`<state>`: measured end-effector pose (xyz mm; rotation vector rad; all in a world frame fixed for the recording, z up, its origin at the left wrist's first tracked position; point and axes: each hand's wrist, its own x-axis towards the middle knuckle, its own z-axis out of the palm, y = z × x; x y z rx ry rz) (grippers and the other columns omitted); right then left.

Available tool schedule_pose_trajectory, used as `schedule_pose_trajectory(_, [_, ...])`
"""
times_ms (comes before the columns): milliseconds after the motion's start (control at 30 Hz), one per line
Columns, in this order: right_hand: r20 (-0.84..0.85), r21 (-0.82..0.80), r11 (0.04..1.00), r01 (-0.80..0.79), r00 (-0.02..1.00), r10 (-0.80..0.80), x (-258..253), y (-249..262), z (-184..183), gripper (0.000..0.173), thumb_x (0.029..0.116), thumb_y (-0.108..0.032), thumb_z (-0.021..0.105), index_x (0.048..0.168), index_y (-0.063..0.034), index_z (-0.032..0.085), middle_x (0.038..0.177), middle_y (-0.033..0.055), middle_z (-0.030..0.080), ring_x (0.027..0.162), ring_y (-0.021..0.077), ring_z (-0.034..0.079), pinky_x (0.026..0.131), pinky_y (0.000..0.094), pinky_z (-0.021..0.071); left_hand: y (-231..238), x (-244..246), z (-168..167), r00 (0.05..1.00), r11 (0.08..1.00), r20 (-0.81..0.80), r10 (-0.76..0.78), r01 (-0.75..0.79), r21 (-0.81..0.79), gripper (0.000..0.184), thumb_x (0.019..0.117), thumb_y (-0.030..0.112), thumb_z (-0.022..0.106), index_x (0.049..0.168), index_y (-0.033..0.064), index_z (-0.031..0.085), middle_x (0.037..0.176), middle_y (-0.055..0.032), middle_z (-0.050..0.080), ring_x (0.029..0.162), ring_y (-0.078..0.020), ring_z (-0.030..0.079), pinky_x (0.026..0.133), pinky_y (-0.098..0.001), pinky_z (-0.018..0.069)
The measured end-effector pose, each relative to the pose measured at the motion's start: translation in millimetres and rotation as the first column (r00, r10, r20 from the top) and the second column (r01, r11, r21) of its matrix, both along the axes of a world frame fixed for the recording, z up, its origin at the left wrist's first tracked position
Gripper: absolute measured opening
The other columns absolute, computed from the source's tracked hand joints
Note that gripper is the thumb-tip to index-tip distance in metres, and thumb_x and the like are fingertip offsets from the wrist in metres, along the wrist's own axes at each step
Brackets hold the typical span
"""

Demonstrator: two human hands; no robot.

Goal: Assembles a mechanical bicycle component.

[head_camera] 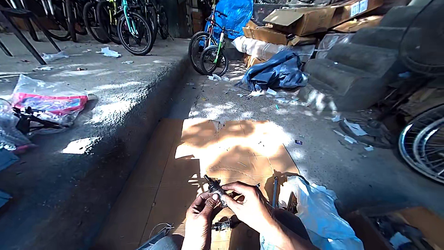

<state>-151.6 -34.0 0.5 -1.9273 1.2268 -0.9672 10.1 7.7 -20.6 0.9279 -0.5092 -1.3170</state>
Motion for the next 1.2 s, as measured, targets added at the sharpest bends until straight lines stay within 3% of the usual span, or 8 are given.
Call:
schedule_pose_trajectory(133, [-0.041, -0.103, 0.995, 0.017, 0.999, -0.021, -2.5, -2.8, -2.7, 0.023, 0.0975, -0.044, 0.067, 0.108, -0.0266, 0.079, 0.101, -0.0122, 0.073, 0.085, -0.0002, 0.067, 0.074, 0.0231, 0.0578, -1.7, -2.5, -1.3, 0.999, 1.0, 0.037, 0.012, -0.011, -0.015, 0.013, 0.0948, -0.002, 0.066, 0.106, -0.0078, 0.062, 0.094, -0.0203, 0.069, 0.083, -0.0278, 0.072, 0.079, -0.0449, 0.0639])
schedule_pose_trajectory(333, [0.014, 0.115, 0.993, -0.005, 1.0, 0.003, -8.9, -6.4, 0.6, 0.017, 0.0924, -0.032, 0.067, 0.096, -0.0164, 0.074, 0.085, -0.0048, 0.071, 0.077, 0.005, 0.066, 0.069, 0.0265, 0.0557, -1.6, -4.2, -8.3, 0.991, 0.999, 0.135, -0.004, 0.01, -0.044, 0.021, 0.0879, 0.001, 0.075, 0.104, -0.0075, 0.064, 0.093, -0.0209, 0.07, 0.082, -0.0259, 0.071, 0.076, -0.0401, 0.0632])
schedule_pose_trajectory(433, [0.083, 0.168, 0.985, -0.036, 0.996, 0.022, -8.6, -6.1, 0.9, 0.014, 0.0883, -0.027, 0.068, 0.093, -0.0139, 0.069, 0.08, -0.0031, 0.067, 0.072, 0.0075, 0.064, 0.065, 0.0285, 0.0539, 0.8, -4.7, -4.8, 0.991, 0.992, 0.05, -0.122, 0.123, -0.025, 0.03, 0.096, 0.014, 0.067, 0.117, -0.0068, 0.061, 0.104, -0.0225, 0.068, 0.093, -0.0289, 0.071, 0.084, -0.0453, 0.062])
schedule_pose_trajectory(567, [-0.036, 0.014, 0.999, -0.05, 0.998, 0.05, -9.4, 1.5, -0.1, 0.016, 0.0903, -0.028, 0.065, 0.095, -0.0127, 0.067, 0.082, 0.0, 0.066, 0.074, 0.0105, 0.063, 0.066, 0.0313, 0.0529, 1.4, -9.5, 1.6, 0.982, 0.979, 0.004, -0.187, 0.186, 0.088, 0.046, 0.1022, 0.035, 0.058, 0.128, -0.0032, 0.058, 0.113, -0.0222, 0.069, 0.103, -0.0308, 0.07, 0.089, -0.0503, 0.0593])
schedule_pose_trajectory(667, [-0.138, -0.085, 0.996, -0.034, 0.99, 0.022, -5.5, 8.8, -4.7, 0.017, 0.0899, -0.03, 0.066, 0.091, -0.0133, 0.066, 0.081, 0.0008, 0.066, 0.074, 0.0118, 0.064, 0.066, 0.0331, 0.0531, 2.0, -10.9, 3.1, 0.988, 0.981, 0.039, -0.149, 0.143, 0.129, 0.037, 0.1024, 0.028, 0.062, 0.119, -0.005, 0.065, 0.105, -0.0227, 0.071, 0.095, -0.03, 0.072, 0.082, -0.0475, 0.0616])
schedule_pose_trajectory(833, [0.074, 0.234, 0.972, 0.014, 0.997, -0.032, -14.0, -11.7, -6.1, 0.015, 0.0847, -0.023, 0.069, 0.092, -0.0102, 0.067, 0.076, -0.0005, 0.064, 0.069, 0.0101, 0.062, 0.065, 0.0319, 0.0536, 8.0, -8.1, 6.4, 0.991, 0.991, 0.005, -0.132, 0.132, -0.028, 0.037, 0.0998, 0.026, 0.062, 0.117, -0.0065, 0.066, 0.103, -0.0206, 0.071, 0.091, -0.0246, 0.072, 0.08, -0.0402, 0.0622])
schedule_pose_trajectory(1033, [0.347, 0.31, 0.879, -0.362, 0.904, 0.25, -25.4, -6.4, 2.1, 0.042, 0.1077, -0.039, 0.05, 0.129, -0.0064, 0.066, 0.112, 0.0084, 0.071, 0.092, 0.0187, 0.073, 0.08, 0.0369, 0.0636, 8.7, -9.0, 14.6, 0.987, 0.991, -0.125, -0.103, 0.113, 0.076, 0.041, 0.1092, 0.034, 0.035, 0.122, 0.0037, 0.059, 0.098, -0.0139, 0.07, 0.081, -0.0219, 0.071, 0.069, -0.04, 0.0622])
schedule_pose_trajectory(1200, [0.23, 0.23, 0.945, -0.232, 0.957, 0.179, -5.0, 0.4, -11.1, 0.037, 0.094, -0.043, 0.074, 0.103, -0.0069, 0.074, 0.092, 0.002, 0.073, 0.082, 0.0085, 0.069, 0.078, 0.0287, 0.0589, 5.4, -10.0, 8.9, 0.983, 0.99, -0.129, -0.132, 0.136, 0.026, 0.05, 0.1102, 0.036, 0.027, 0.131, 0.0014, 0.057, 0.112, -0.0175, 0.069, 0.097, -0.025, 0.07, 0.082, -0.0428, 0.0604])
